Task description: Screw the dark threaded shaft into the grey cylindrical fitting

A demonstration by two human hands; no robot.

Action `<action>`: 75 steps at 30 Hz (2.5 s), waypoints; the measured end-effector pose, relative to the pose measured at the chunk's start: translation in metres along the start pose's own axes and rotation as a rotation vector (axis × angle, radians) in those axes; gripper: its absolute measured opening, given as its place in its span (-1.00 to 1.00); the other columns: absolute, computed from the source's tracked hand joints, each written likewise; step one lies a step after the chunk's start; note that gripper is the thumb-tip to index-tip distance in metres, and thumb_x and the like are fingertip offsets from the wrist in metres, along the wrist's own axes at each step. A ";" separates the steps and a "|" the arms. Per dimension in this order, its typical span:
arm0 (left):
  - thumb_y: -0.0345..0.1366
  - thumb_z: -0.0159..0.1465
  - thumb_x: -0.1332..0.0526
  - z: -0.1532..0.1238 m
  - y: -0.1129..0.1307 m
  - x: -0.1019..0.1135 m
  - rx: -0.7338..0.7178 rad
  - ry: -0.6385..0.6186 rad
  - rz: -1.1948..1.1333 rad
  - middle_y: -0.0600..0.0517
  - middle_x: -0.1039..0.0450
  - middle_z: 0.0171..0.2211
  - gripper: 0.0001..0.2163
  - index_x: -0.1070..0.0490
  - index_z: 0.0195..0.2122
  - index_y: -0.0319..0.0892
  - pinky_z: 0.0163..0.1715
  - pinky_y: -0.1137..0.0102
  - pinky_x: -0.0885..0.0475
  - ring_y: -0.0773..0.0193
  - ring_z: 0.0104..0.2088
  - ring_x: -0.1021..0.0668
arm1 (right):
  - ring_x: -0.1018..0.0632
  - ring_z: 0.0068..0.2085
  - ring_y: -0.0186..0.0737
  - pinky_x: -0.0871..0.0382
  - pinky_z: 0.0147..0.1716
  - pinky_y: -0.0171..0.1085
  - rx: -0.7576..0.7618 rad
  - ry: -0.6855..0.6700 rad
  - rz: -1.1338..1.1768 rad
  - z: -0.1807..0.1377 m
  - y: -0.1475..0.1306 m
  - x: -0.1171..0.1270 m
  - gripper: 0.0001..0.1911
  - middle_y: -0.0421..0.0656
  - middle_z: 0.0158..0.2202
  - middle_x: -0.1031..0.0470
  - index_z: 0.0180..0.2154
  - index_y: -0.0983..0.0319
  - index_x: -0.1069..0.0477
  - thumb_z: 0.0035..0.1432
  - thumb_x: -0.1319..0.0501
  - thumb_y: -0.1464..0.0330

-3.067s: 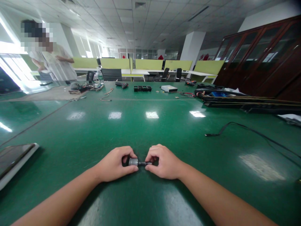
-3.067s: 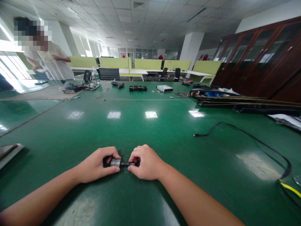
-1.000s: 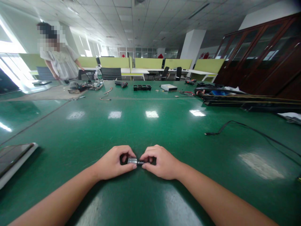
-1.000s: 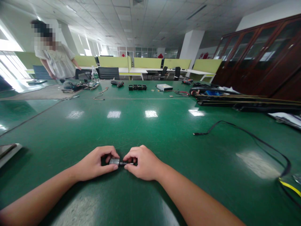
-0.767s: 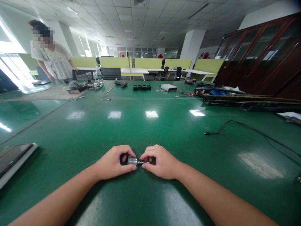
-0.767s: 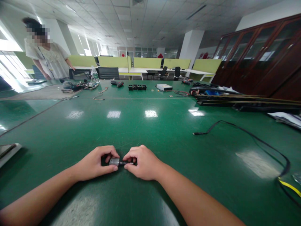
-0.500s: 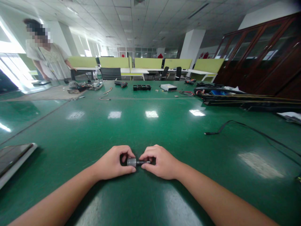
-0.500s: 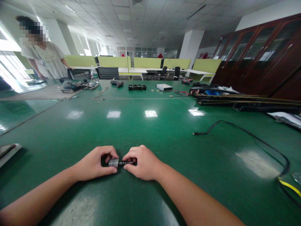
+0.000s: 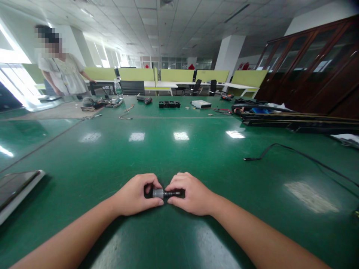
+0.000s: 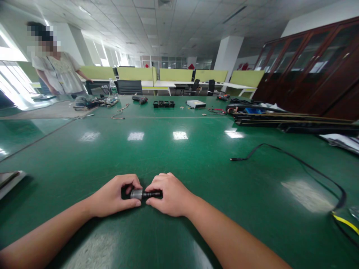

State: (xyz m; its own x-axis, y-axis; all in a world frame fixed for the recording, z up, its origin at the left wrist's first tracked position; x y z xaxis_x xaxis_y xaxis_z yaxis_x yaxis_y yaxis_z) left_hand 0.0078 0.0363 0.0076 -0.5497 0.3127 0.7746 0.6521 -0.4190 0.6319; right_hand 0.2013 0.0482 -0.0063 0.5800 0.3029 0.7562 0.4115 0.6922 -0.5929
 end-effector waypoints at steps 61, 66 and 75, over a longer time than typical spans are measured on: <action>-0.16 0.19 -0.32 -0.001 -0.004 0.003 -0.001 -0.017 -0.012 0.10 -0.38 -0.42 -0.79 -0.41 -0.33 -0.20 -0.40 0.44 -0.28 0.30 -0.42 -0.43 | -0.43 -0.46 -0.37 -0.21 -0.25 -0.27 -0.056 0.062 0.022 -0.002 0.015 0.006 -0.86 -0.31 -0.54 -0.41 -0.50 0.24 -0.47 -0.10 -0.42 0.44; -0.16 0.19 -0.32 0.000 -0.005 0.003 0.004 -0.010 -0.024 0.10 -0.37 -0.43 -0.79 -0.40 -0.35 -0.20 -0.40 0.45 -0.28 0.31 -0.43 -0.42 | -0.41 -0.48 -0.37 -0.22 -0.27 -0.27 -0.061 0.063 0.013 -0.004 0.018 0.011 -0.88 -0.31 -0.55 -0.41 -0.50 0.24 -0.47 -0.11 -0.41 0.46; -0.16 0.19 -0.32 0.000 -0.004 0.004 0.030 -0.006 -0.011 0.10 -0.39 -0.43 -0.79 -0.41 -0.35 -0.20 -0.41 0.45 -0.28 0.31 -0.43 -0.43 | -0.35 -0.54 -0.38 -0.19 -0.45 -0.34 -0.140 0.092 0.077 -0.007 0.027 0.019 -0.90 -0.30 -0.59 -0.36 -0.53 0.26 -0.44 -0.10 -0.36 0.46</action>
State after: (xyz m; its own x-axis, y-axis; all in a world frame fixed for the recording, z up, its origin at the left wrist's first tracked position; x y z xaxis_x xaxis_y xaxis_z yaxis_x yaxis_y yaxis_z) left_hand 0.0031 0.0394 0.0088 -0.5539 0.3222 0.7677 0.6616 -0.3895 0.6408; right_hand 0.2283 0.0682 -0.0093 0.6728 0.2855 0.6825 0.4539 0.5692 -0.6856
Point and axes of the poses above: each hand's wrist, its own z-axis towards the middle knuckle, its own x-axis out of the back of the hand, y = z × x, the point moved 3 cm from there along z, towards the middle knuckle
